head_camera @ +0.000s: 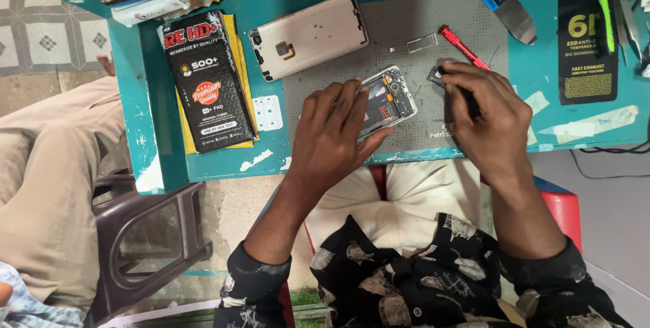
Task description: The person disassembles a smartphone using a screwdriver and tweezers. They remove the back cover, unscrew internal components, and detach the battery and camera module before placing the parts on the workbench.
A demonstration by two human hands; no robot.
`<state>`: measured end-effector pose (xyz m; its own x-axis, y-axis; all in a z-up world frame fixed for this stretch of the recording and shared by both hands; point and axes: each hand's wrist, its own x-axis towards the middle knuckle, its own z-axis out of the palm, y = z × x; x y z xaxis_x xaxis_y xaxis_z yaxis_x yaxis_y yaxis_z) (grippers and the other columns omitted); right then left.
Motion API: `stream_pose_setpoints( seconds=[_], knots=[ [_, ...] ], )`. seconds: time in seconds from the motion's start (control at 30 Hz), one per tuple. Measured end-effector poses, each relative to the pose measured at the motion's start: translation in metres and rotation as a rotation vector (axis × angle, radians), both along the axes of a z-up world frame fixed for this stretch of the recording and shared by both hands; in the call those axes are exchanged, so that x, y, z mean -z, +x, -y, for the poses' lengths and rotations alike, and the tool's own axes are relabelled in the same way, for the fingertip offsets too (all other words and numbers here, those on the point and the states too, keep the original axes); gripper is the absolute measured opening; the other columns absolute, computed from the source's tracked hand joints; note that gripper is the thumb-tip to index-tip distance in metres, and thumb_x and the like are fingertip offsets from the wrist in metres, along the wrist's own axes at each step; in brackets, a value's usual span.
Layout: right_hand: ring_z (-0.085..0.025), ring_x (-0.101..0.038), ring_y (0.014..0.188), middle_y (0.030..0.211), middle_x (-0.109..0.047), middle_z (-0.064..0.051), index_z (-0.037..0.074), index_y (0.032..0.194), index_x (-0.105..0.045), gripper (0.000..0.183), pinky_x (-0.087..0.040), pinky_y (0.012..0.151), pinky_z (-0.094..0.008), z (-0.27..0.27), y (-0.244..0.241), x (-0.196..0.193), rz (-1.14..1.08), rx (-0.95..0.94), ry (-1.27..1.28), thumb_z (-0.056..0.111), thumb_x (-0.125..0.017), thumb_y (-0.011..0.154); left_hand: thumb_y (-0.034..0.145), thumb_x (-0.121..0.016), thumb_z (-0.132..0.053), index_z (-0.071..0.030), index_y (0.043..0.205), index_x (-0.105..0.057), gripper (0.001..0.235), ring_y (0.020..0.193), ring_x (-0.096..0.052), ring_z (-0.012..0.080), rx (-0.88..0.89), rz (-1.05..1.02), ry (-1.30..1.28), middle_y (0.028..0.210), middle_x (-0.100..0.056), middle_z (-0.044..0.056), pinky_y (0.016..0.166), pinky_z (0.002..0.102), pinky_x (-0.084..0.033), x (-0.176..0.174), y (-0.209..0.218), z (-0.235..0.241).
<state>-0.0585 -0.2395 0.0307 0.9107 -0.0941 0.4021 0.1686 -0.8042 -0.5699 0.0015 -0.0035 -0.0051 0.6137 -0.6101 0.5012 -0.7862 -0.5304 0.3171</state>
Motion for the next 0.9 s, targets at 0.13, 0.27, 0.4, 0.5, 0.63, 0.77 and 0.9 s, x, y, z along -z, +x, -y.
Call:
stream_pose_setpoints(
  seconds=[0.13, 0.27, 0.4, 0.5, 0.63, 0.77, 0.9],
  knots=[
    [-0.029, -0.072, 0.119, 0.127, -0.073, -0.014, 0.000, 0.115, -0.069, 0.025, -0.056, 0.103, -0.037, -0.002, 0.000, -0.002, -0.002, -0.008, 0.005, -0.007, -0.081, 0.094, 0.090, -0.084, -0.048, 0.011, 0.124, -0.066, 0.070, 0.120, -0.058, 0.0337, -0.005, -0.022, 0.006, 0.129, -0.064, 0.022, 0.096, 0.046, -0.047, -0.002, 0.001, 0.001],
    [-0.028, -0.072, 0.120, 0.128, -0.074, -0.013, 0.000, 0.116, -0.070, 0.024, -0.057, 0.105, -0.036, -0.003, 0.000, -0.002, -0.015, 0.024, 0.026, -0.009, -0.079, 0.096, 0.090, -0.081, -0.051, 0.009, 0.123, -0.067, 0.070, 0.119, -0.058, 0.0335, -0.035, 0.016, 0.037, 0.129, -0.065, 0.022, 0.096, 0.047, -0.047, -0.003, 0.000, 0.002],
    [-0.027, -0.073, 0.122, 0.128, -0.074, -0.013, 0.000, 0.118, -0.070, 0.024, -0.057, 0.106, -0.036, -0.002, -0.002, 0.000, -0.008, 0.050, 0.056, -0.010, -0.078, 0.097, 0.091, -0.081, -0.052, 0.008, 0.123, -0.067, 0.069, 0.119, -0.059, 0.0338, -0.049, 0.031, 0.064, 0.129, -0.064, 0.022, 0.096, 0.047, -0.047, -0.003, -0.001, 0.002],
    [-0.027, -0.073, 0.122, 0.128, -0.074, -0.014, 0.001, 0.119, -0.071, 0.025, -0.057, 0.106, -0.035, -0.003, -0.005, 0.001, 0.002, 0.091, 0.074, -0.010, -0.078, 0.098, 0.092, -0.081, -0.050, 0.009, 0.124, -0.066, 0.068, 0.120, -0.058, 0.0342, -0.053, 0.055, 0.052, 0.131, -0.064, 0.022, 0.096, 0.046, -0.048, -0.002, -0.001, 0.001],
    [-0.027, -0.072, 0.122, 0.128, -0.073, -0.014, -0.001, 0.118, -0.069, 0.025, -0.057, 0.105, -0.035, -0.002, -0.003, -0.002, 0.035, 0.127, 0.061, -0.009, -0.079, 0.097, 0.090, -0.083, -0.045, 0.009, 0.124, -0.066, 0.066, 0.119, -0.059, 0.0352, -0.081, 0.065, 0.040, 0.131, -0.063, 0.022, 0.098, 0.047, -0.049, -0.007, -0.001, 0.002],
    [-0.025, -0.071, 0.119, 0.126, -0.073, -0.013, -0.001, 0.117, -0.069, 0.021, -0.056, 0.104, -0.033, 0.000, -0.009, 0.001, 0.095, 0.160, 0.088, -0.008, -0.080, 0.100, 0.090, -0.084, -0.045, 0.011, 0.123, -0.065, 0.068, 0.115, -0.059, 0.0359, -0.081, 0.058, 0.027, 0.130, -0.063, 0.023, 0.094, 0.047, -0.049, -0.006, -0.001, 0.002],
    [-0.025, -0.071, 0.112, 0.119, -0.075, -0.010, 0.001, 0.114, -0.072, 0.013, -0.055, 0.098, -0.035, 0.017, -0.003, -0.002, 0.111, 0.163, -0.063, -0.004, -0.081, 0.106, 0.090, -0.084, -0.044, 0.010, 0.122, -0.065, 0.066, 0.116, -0.060, 0.0356, -0.088, 0.069, 0.031, 0.130, -0.063, 0.022, 0.094, 0.046, -0.049, -0.006, -0.002, 0.002]
  ],
)
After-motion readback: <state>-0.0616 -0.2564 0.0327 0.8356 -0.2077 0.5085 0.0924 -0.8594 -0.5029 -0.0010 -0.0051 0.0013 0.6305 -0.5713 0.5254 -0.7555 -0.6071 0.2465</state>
